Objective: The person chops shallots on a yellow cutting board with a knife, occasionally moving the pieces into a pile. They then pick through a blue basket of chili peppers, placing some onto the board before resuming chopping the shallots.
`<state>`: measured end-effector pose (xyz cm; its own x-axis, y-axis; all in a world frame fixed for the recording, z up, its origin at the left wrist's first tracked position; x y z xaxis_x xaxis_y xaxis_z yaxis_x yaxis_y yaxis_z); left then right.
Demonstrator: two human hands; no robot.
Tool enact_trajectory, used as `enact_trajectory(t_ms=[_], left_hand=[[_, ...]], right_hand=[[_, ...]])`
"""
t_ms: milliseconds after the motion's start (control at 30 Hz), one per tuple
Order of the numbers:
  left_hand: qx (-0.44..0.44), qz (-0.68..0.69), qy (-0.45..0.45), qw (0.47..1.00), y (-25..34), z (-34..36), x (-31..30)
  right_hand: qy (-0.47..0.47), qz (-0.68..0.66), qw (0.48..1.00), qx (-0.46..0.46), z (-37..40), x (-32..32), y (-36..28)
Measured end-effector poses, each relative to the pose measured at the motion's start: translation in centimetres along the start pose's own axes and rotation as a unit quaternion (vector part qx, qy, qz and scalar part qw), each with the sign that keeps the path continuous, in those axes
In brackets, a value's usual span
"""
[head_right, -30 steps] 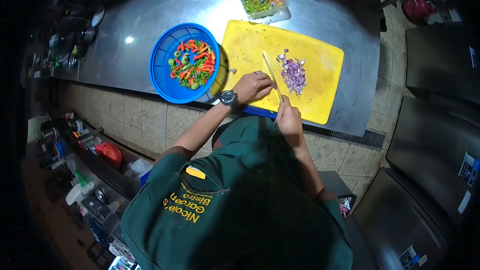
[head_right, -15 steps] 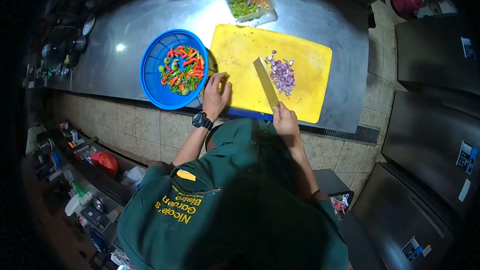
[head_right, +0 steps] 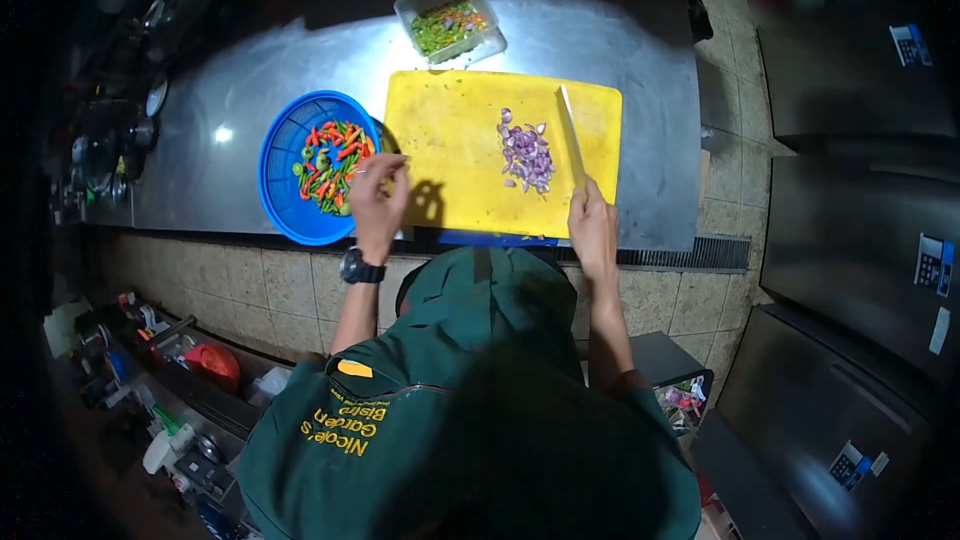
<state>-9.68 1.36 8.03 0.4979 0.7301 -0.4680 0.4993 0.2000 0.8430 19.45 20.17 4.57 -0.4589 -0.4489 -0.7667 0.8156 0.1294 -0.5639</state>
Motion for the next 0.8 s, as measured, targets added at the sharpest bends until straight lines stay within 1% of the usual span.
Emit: enact_trajectory(t_ms=[67, 100, 133, 167, 200, 233, 267, 333, 367, 400, 433, 467, 533, 600, 633, 700, 733, 767, 800], left_hand=[[0.019, -0.05, 0.057, 0.997, -1.0, -1.0, -3.7], [0.022, -0.084, 0.071, 0.994, -1.4, -1.6, -5.3], [0.024, -0.118, 0.085, 0.989, -1.7, -1.9, -6.8], [0.026, -0.12, 0.082, 0.989, -2.1, -1.9, -7.7], [0.03, -0.158, 0.106, 0.981, -2.1, -1.9, -8.8], [0.036, -0.194, 0.132, 0.971, -2.1, -2.1, -9.1], [0.039, -0.192, 0.131, 0.972, -1.7, -2.3, -8.5], [0.029, -0.072, 0.028, 0.997, -0.2, -2.0, -5.1], [0.001, -0.021, -0.026, 0.999, 0.7, -1.8, -2.7], [-0.026, 0.031, -0.078, 0.996, 1.8, -1.6, 0.2], [-0.015, 0.045, -0.106, 0.993, 2.2, -1.7, 2.9], [-0.004, 0.059, -0.134, 0.989, 2.0, -1.9, 5.9], [-0.029, 0.061, -0.147, 0.987, 0.6, -3.1, 11.6], [0.004, -0.02, -0.149, 0.989, -2.2, -3.9, 17.2], [0.0, -0.017, -0.146, 0.989, -1.9, -3.8, 18.5], [0.056, -0.049, -0.2, 0.977, -0.2, -3.5, 21.4], [0.072, -0.016, -0.218, 0.973, 0.5, -2.9, 22.0], [0.095, -0.015, -0.242, 0.966, 1.1, -2.0, 22.4], [0.117, -0.015, -0.269, 0.956, 2.1, -0.9, 22.5]], right_hand=[[0.084, 0.031, 0.991, -0.098, -1.1, 0.3, 1.9], [0.066, 0.048, 0.993, -0.081, -1.2, 0.5, 2.2], [0.069, 0.044, 0.993, -0.08, -1.1, 0.4, 2.1], [0.036, 0.076, 0.991, -0.107, -0.8, 0.9, 1.7], [0.004, 0.108, 0.985, -0.133, -0.4, 1.4, 1.3], [-0.001, 0.099, 0.984, -0.15, -0.3, 1.7, 1.4], [0.002, 0.098, 0.984, -0.149, -0.2, 1.5, 1.3], [0.005, 0.023, 0.99, -0.139, 0.0, 1.1, 0.9], [0.002, 0.022, 0.989, -0.145, -0.2, 1.3, 0.8], [0.033, 0.015, 0.989, -0.142, -0.5, 1.0, 0.9], [0.066, 0.007, 0.988, -0.139, -0.9, 0.6, 0.9], [0.067, 0.007, 0.987, -0.147, -1.2, 0.3, 0.7], [0.042, 0.029, 0.993, -0.109, -2.0, 0.2, 1.1], [0.042, 0.029, 0.992, -0.119, -1.9, -0.2, 1.4], [0.043, 0.027, 0.991, -0.125, -1.8, -0.4, 1.7], [0.039, 0.018, 0.991, -0.128, -1.2, -0.4, 3.0], [0.037, 0.003, 0.991, -0.127, -0.9, -0.4, 3.6], [-0.015, 0.002, 0.998, -0.068, -0.5, -0.5, 4.1], [-0.015, -0.001, 0.998, -0.068, -0.4, -0.2, 5.0]])
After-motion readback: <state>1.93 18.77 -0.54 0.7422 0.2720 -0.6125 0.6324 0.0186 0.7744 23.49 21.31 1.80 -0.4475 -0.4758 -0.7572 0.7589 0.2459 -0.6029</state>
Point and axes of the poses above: each hand's wrist, its own z-axis away from the middle knuckle, its own x-axis out of the palm, y = z × x, the point moved 7 cm from there along -z, towards the middle knuckle, and after that the axes turned 6 degrees about z, right-handed, at the moved point
